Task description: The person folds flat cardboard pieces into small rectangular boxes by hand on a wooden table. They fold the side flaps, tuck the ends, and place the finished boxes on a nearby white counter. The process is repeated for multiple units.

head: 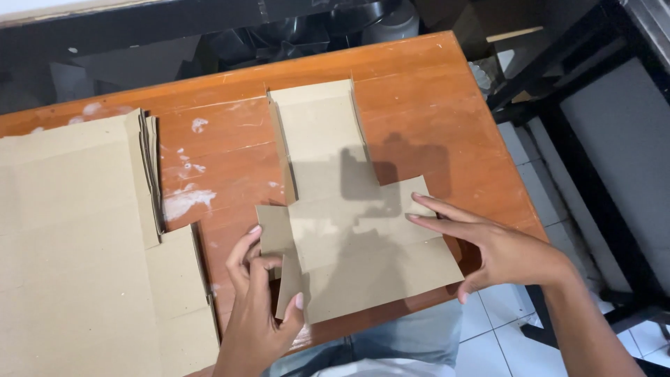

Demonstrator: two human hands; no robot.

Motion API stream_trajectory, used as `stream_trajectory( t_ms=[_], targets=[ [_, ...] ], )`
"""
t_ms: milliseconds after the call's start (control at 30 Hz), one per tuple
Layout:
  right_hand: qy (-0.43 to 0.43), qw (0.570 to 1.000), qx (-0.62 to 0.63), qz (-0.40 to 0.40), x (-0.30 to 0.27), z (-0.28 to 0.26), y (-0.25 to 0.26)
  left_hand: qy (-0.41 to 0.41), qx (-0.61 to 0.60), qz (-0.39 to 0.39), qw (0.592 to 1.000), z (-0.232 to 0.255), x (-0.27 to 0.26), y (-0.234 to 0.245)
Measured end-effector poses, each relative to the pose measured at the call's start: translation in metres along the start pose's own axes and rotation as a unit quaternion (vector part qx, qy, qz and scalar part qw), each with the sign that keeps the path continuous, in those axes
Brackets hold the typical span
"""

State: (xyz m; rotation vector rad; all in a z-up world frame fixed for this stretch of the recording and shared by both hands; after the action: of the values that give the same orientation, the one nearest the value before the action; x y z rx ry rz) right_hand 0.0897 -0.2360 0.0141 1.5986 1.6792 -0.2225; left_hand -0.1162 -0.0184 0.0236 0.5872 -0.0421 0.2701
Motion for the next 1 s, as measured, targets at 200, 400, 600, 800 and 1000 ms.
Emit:
stream_trajectory(
  t_ms=[200,400,600,800,1000],
  targets=[
    [0.187,0.957,-0.101,0.199,-0.009,-0.010,0.018,0.019,-0.009,-0.006,1.000,0.003,0.004,0.001],
    [0.257,0.850,-0.323,0.327,-0.030,-0.036,0.002,0.056,-0.020,-0.022,0.998,-0.001,0.005,0.001],
    [0.284,0.767,-0.494,0.296,-0.045,-0.090,-0.030,0.101,-0.007,-0.045,0.994,-0.006,0.009,-0.001],
    [0.270,0.807,-0.452,0.266,-0.041,-0.057,-0.039,0.101,-0.014,-0.053,0.993,-0.003,0.010,-0.001],
    [0.230,0.887,-0.256,0.308,-0.036,-0.056,-0.030,-0.009,-0.018,-0.027,0.999,0.016,0.009,0.004]
  ],
)
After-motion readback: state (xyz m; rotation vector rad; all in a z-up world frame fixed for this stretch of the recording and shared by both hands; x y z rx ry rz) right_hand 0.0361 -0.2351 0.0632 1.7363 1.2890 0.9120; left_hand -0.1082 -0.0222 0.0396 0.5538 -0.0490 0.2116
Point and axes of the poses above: each hand's wrist, its own x-axis towards the middle knuckle, its own y-axis out of the back of the hand, z = x × y, the point moved 10 cm from there along x, towards the middle knuckle, and after that the axes turned 12 degrees about -z, right-handed, at the moved point
